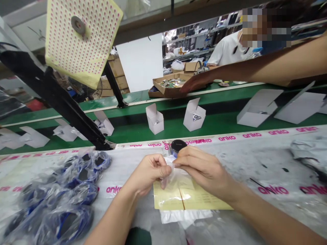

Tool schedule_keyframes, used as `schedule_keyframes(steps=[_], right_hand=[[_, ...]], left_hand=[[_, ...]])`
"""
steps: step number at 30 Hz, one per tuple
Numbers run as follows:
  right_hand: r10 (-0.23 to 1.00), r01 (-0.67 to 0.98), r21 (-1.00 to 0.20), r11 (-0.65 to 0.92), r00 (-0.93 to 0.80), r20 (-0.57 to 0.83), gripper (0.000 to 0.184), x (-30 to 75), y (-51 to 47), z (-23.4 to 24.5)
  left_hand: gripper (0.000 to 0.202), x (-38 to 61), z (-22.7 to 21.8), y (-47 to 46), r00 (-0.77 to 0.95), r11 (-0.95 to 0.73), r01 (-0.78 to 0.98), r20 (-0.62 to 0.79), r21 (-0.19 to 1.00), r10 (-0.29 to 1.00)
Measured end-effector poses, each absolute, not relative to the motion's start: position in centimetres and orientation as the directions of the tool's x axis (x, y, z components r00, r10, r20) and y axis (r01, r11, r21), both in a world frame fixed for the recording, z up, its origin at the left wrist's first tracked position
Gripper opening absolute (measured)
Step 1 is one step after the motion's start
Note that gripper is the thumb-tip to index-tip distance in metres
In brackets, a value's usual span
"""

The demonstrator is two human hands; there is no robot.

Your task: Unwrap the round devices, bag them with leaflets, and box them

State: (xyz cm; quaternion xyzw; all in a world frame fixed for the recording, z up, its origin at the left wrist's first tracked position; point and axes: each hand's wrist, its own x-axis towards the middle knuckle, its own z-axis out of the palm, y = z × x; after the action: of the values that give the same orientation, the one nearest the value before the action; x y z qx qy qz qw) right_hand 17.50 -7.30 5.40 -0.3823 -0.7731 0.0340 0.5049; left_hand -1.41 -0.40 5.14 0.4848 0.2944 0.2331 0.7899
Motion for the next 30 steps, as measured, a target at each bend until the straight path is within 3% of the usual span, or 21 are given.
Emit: schedule_keyframes(steps=[4, 6, 9, 12, 14, 16, 19, 22, 27, 30], right_hand=[[0.546, 0.508, -0.4, 0.763, -0.176, 0.819, 0.035, 17.8, -7.9, 5.4], [0.603, 0.473, -0.506, 0.722, -0.069, 0.795, 0.028, 18.0, -8.2, 5.4], [0.816, 0.283, -0.803, 0.525, 0.1, 0.569, 0.01, 18.2, -8.5, 5.5], [0.949, 0.096, -0.955, 0.281, 0.118, 0.292, 0.021, 18.4, -8.3, 5.2], [0.966, 0.036, -0.976, 0.216, 0.135, 0.219, 0.024, 18.5, -8.0, 5.0], [0.98, -0.042, -0.986, 0.161, 0.125, 0.155, 0.027, 18.7, -7.8, 4.7], [0.998, -0.182, -0.983, 0.025, 0.057, 0.015, 0.033, 19.1, -7.5, 4.3], [0.992, -0.173, -0.985, -0.003, 0.127, -0.025, 0.035, 19.5, -7.1, 3.7], [0.941, -0.17, -0.984, -0.053, 0.32, -0.106, 0.038, 20.2, -6.4, 3.3], [0.955, -0.152, -0.988, -0.019, 0.291, -0.063, 0.037, 20.2, -6.5, 3.6]], left_hand=[[0.059, -1.2, 4.9, -0.3, 0.683, 0.541, -0.06, -0.361, 0.839, 0.636], [0.059, -1.0, 4.9, -0.3, 0.662, 0.549, -0.003, -0.41, 0.836, 0.627], [0.054, -1.1, 5.2, -0.2, 0.593, 0.397, 0.071, -0.359, 0.915, 0.721], [0.046, -1.4, 5.5, -0.4, 0.614, 0.152, -0.006, -0.116, 0.988, 0.78], [0.04, -1.4, 5.5, -0.7, 0.718, 0.14, -0.055, -0.058, 0.989, 0.693], [0.033, -1.3, 5.4, -1.0, 0.782, 0.242, -0.079, -0.09, 0.967, 0.617], [0.033, -0.6, 5.1, -1.4, 0.747, 0.427, -0.202, -0.143, 0.881, 0.649], [0.038, 0.4, 4.9, -1.3, 0.664, 0.517, -0.308, -0.208, 0.798, 0.718], [0.05, 2.3, 4.9, -0.6, 0.471, 0.386, -0.232, -0.245, 0.893, 0.848], [0.058, 2.7, 5.3, -0.7, 0.474, 0.351, -0.134, -0.251, 0.927, 0.844]])
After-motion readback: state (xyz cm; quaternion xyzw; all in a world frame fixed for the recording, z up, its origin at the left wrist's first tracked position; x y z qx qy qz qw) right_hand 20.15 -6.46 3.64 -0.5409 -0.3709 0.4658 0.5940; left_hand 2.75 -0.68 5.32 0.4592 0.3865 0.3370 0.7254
